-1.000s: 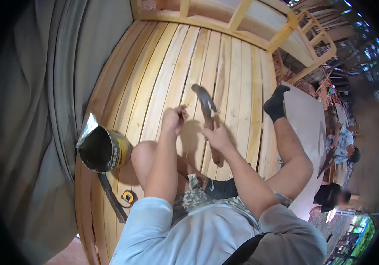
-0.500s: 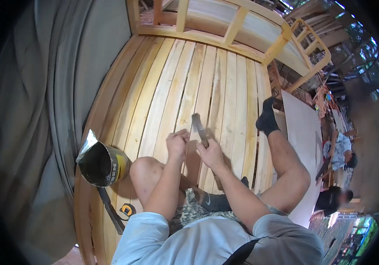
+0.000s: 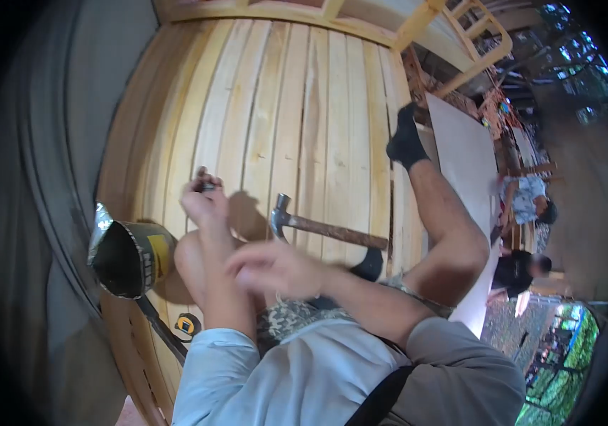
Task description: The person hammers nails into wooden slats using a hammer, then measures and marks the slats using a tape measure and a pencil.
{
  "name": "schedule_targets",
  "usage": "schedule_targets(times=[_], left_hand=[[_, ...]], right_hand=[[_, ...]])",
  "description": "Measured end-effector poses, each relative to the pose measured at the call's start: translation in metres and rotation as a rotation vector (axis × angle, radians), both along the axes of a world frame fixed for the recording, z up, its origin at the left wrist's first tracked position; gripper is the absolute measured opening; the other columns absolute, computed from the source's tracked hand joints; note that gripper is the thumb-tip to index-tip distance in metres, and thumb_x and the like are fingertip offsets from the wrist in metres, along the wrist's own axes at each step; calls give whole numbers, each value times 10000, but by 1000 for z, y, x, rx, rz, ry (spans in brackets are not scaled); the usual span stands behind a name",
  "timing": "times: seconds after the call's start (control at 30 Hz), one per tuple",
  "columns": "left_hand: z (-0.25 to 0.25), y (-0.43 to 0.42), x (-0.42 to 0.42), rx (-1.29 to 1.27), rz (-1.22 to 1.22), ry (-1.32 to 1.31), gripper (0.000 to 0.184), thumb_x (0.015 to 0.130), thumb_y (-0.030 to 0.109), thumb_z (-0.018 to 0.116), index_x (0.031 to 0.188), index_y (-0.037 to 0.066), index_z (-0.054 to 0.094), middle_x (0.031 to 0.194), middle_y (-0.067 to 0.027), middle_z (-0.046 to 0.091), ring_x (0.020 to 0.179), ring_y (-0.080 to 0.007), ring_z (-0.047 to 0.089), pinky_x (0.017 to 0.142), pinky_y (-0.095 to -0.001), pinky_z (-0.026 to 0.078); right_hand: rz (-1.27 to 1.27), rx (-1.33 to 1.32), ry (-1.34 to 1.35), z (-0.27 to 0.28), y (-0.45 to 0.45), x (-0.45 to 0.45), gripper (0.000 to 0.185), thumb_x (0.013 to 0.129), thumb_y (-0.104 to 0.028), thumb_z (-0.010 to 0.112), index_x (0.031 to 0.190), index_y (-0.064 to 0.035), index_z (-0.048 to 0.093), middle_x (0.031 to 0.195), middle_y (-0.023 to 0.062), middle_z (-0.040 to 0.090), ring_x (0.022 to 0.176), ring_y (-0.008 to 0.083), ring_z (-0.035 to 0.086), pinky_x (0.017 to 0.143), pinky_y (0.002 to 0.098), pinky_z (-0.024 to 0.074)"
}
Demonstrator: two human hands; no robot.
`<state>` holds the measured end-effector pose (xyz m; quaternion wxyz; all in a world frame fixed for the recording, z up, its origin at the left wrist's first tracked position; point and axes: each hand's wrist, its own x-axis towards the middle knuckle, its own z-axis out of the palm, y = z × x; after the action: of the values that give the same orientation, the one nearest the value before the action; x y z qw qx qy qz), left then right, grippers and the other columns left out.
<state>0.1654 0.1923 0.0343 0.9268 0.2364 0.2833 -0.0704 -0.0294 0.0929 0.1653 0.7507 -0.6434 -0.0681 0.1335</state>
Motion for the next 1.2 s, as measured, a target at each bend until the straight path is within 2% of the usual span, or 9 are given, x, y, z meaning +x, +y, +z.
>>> schedule_targets(times=[0.07,0.13,0.27,0.4,0.5,0.77,1.03,1.13,1.2], left_hand=[[-9,11,9,0,-8,-33,231,875,92,456,972,-54,606,778,-84,577,681,-184,504,668,-331,425],[-18,15,15,12,0,-52,224,878,95,467,971,-54,607,776,-94,576,689,-187,512,670,-330,433],[-42,18,22,10,-35,4,197,950,147,420,976,3,552,901,-110,631,729,-191,547,666,-352,463],[-33,9,21,58,-37,47,223,973,142,396,1011,-10,555,914,-104,622,742,-189,545,674,-354,465],[-29,4,23,60,-50,30,235,982,138,387,1022,-19,558,913,-100,619,750,-192,549,679,-357,467],[-41,3,28,75,-173,19,281,976,108,409,1123,-79,559,985,-141,641,809,-215,596,737,-372,498],[-47,2,27,83,-248,-8,266,990,-48,399,1197,-128,545,1142,-183,644,975,-236,660,916,-359,570],[-50,5,26,58,-277,-10,262,1002,-47,433,1221,-133,550,1158,-194,643,1033,-241,663,983,-351,569],[-55,7,20,-27,-368,-96,266,988,-68,467,1229,-142,554,1158,-197,644,1053,-250,660,1015,-346,562]], right_hand=[[418,446,-98,79,26,3,239,996,-37,571,1212,15,661,1104,98,700,1046,156,638,942,306,476],[599,769,-100,120,51,-4,248,1015,-72,551,1226,18,643,1096,95,700,1027,155,644,914,303,488],[862,1338,152,139,85,-17,282,1053,-143,510,1256,25,608,1082,91,698,990,153,657,859,299,512],[981,1569,396,142,92,-8,331,1091,-214,469,1286,32,573,1067,87,697,953,150,670,805,294,536],[1199,1324,942,153,78,9,331,1093,-218,465,1273,35,579,1055,82,698,949,145,669,807,291,535],[1050,1495,528,140,91,4,273,1040,-206,538,1168,27,600,965,75,689,881,137,659,746,298,518],[848,1499,288,128,99,2,226,986,-195,611,1063,18,621,875,68,680,813,128,648,685,306,501],[592,1329,42,110,99,5,213,966,-190,638,1023,15,629,841,65,677,787,125,645,662,308,495],[210,885,-209,88,79,13,206,953,-187,656,997,13,635,818,63,675,770,122,642,647,310,491]])
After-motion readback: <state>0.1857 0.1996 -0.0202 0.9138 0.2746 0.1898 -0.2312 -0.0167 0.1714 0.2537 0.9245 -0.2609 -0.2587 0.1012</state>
